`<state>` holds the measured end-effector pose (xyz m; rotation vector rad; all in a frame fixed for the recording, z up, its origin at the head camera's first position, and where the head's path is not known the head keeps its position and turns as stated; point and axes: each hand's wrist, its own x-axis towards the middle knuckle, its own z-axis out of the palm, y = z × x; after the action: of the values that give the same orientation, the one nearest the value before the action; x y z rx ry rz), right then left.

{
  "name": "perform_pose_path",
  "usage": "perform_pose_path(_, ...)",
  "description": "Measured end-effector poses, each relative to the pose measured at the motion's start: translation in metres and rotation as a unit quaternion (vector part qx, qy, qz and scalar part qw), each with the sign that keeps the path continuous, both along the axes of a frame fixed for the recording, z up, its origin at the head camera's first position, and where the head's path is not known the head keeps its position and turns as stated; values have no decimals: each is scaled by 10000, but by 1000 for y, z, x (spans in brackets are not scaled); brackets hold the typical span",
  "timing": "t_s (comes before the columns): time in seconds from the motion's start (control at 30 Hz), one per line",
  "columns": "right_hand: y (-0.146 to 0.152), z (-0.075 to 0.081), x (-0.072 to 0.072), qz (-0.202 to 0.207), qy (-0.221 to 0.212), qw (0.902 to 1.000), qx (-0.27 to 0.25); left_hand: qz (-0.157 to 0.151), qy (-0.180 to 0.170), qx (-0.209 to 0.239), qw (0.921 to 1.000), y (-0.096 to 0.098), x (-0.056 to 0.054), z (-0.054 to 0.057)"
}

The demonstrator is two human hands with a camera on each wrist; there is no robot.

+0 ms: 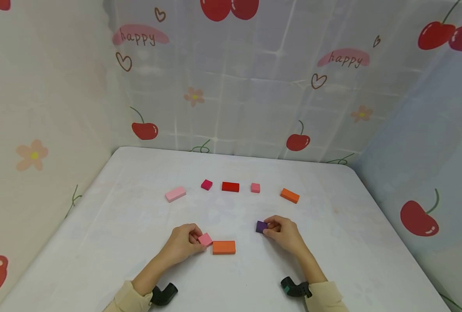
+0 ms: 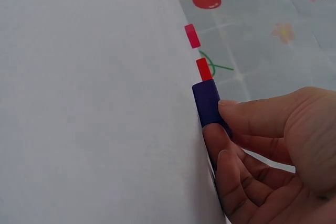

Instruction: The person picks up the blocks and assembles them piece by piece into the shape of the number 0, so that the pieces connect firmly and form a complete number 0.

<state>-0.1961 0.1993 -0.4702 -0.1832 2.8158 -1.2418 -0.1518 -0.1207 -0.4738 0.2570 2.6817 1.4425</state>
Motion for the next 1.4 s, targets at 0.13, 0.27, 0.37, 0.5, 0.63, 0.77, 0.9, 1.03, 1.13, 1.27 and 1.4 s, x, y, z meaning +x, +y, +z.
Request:
perform_pose_path(0.13, -8, -1, 3, 79, -35, 10000, -7, 1, 15, 53, 10000, 0, 0, 0)
perform_pose_path(0.27, -16, -2, 8, 159, -28, 9999, 2, -1, -2, 78, 10000, 0, 1, 1)
perform_pose_path(0.37, -22, -3, 11, 283, 29, 9996, -25, 7, -24, 90, 10000, 0, 1, 1)
perform_pose_path(0.5, -28, -3, 14, 447, 19, 9990, -70, 16, -36, 82, 10000, 0, 0, 1)
perform_pose_path(0.63, -32, -2, 16, 565, -20, 9983, -148, 12, -21, 37, 10000, 0, -1, 0)
perform_pose_path(0.77, -35, -3, 17, 694, 8, 9974, -192, 30, -47, -9, 10000, 1, -1, 0)
perform_pose_path(0.9, -37, -3, 19, 832, 33, 9963, -209, 37, -61, 11, 10000, 1, -1, 0)
perform_pose_path(1.03, -39, -3, 20, 859, 43, 9960, -242, 14, -11, 31, 10000, 0, 0, 1)
perform_pose_path(1.13, -41, -3, 20, 831, 12, 9962, -241, 5, -20, 25, 10000, 0, -1, 2)
perform_pose_path(1.27, -42, -4, 21, 848, 0, 9960, -265, -5, -61, 15, 10000, 0, -2, 0)
perform_pose_path(1.4, -43, -4, 22, 931, 60, 9952, -296, -23, -77, -5, 10000, -1, -2, 0)
